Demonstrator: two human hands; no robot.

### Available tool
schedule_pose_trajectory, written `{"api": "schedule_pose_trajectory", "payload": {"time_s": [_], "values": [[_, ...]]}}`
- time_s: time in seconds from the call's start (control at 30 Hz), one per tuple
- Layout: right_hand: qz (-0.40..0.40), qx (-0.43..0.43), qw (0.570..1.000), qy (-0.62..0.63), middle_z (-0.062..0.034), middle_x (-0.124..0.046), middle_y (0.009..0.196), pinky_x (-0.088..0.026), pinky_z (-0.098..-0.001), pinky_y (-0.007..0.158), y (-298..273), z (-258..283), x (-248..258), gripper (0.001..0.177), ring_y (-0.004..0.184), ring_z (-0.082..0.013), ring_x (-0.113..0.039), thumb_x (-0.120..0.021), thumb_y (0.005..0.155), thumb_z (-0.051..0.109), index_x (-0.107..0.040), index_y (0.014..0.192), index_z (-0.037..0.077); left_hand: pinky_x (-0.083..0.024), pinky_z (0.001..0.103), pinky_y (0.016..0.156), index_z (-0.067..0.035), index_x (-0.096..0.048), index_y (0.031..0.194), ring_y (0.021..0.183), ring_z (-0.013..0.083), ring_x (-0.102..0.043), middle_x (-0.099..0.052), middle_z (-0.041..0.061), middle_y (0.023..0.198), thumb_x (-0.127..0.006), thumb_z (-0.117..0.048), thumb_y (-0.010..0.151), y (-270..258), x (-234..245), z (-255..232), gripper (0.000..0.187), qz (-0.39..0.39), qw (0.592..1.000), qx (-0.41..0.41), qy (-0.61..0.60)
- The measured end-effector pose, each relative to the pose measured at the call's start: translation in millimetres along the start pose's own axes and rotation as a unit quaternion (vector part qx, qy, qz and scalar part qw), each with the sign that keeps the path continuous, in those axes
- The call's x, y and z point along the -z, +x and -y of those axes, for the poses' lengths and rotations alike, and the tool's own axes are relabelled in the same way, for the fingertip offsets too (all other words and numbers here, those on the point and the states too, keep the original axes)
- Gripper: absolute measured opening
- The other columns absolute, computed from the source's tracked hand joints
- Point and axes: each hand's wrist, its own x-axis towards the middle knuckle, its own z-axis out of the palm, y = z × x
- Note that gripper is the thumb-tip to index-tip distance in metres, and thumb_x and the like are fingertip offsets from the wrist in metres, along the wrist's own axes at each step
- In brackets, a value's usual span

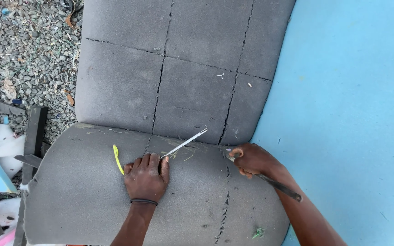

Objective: The person measures a gray foam sofa armrest with a tape measure and marks it with a metal tool. They then cut along the marked lines on the armrest and the seat cushion using the metal tool.

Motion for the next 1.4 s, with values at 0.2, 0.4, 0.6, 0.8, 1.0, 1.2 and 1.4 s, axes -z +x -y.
{"api": "schedule_pose_trajectory", "payload": {"time_s": [0.2,0.4,0.6,0.8,1.0,1.2,1.4], "values": [[-0.031,0.100,0.994,-0.012,-0.0131,-0.089,0.079,-0.066,-0.0381,0.063,-42.3,-36.1,-26.8,0.066,0.058,-0.0212,-0.084,-0.069,0.105,0.016,-0.075,0.168,-0.001,-0.058,0.048,0.088,-0.024,-0.075,0.095,0.086,0.0279,-0.083,-0.073,0.000,0.085,-0.069,-0.061,0.120,-5.0,-11.3,2.4,0.045,-0.017,1.000,0.010,0.024],[-0.040,0.025,0.999,-0.014,-0.0056,-0.101,0.108,-0.073,-0.0371,0.085,-103.6,-39.6,-54.4,0.067,0.060,-0.0145,-0.081,-0.058,0.115,0.019,-0.070,0.179,0.032,-0.053,0.051,0.084,-0.020,-0.082,0.102,0.087,0.0325,-0.082,-0.084,0.003,0.091,-0.069,-0.052,0.124,-2.1,-5.7,1.5,0.041,-0.025,1.000,-0.006,0.006],[-0.179,0.093,0.978,-0.045,-0.0122,-0.091,0.153,-0.072,-0.0513,0.109,-66.3,-45.5,-84.6,0.065,0.081,-0.0286,-0.099,-0.062,0.109,0.028,-0.076,0.172,0.028,-0.051,0.053,0.082,-0.017,-0.081,0.104,0.085,0.0345,-0.081,-0.084,0.005,0.092,-0.068,-0.048,0.124,-6.4,-6.6,4.8,0.040,-0.031,0.999,-0.018,-0.005],[-0.203,0.044,0.978,-0.038,-0.0123,-0.100,0.105,-0.076,-0.0506,0.072,-135.7,-53.4,-150.0,0.069,0.064,-0.0233,-0.086,-0.055,0.110,0.013,-0.069,0.176,0.027,-0.053,0.054,0.081,-0.018,-0.080,0.104,0.084,0.0357,-0.081,-0.082,0.005,0.090,-0.064,-0.050,0.126,-7.9,-12.7,5.7,0.042,-0.040,0.999,-0.019,0.006],[-0.141,-0.023,0.988,-0.056,-0.0012,-0.096,0.095,-0.066,-0.0441,0.081,-155.7,-59.8,-187.0,0.068,0.075,-0.0217,-0.083,-0.056,0.118,0.023,-0.057,0.184,0.041,-0.055,0.056,0.082,-0.017,-0.083,0.104,0.084,0.0365,-0.081,-0.083,0.006,0.091,-0.062,-0.050,0.126,-8.8,-14.6,8.0,0.045,-0.039,0.999,-0.026,0.013],[-0.293,0.058,0.954,-0.037,-0.0004,-0.080,0.069,-0.057,-0.0332,0.047,-116.8,-63.0,-187.5,0.063,0.049,-0.0121,-0.063,-0.057,0.120,0.016,-0.060,0.182,0.027,-0.056,0.058,0.083,-0.015,-0.086,0.112,0.088,0.0379,-0.083,-0.087,0.008,0.098,-0.062,-0.051,0.127,-9.6,-12.0,10.4,0.046,-0.033,0.999,-0.032,0.012],[-0.237,0.018,0.971,-0.022,0.0010,-0.087,0.073,-0.063,-0.0271,0.045,-141.8,-76.0,-233.6,0.064,0.048,-0.0071,-0.068,-0.057,0.123,0.016,-0.054,0.184,0.033,-0.057,0.059,0.084,-0.014,-0.086,0.111,0.090,0.0381,-0.083,-0.087,0.008,0.098,-0.060,-0.050,0.127,-7.4,-11.9,9.9,0.046,-0.033,0.999,-0.034,0.014]]}}
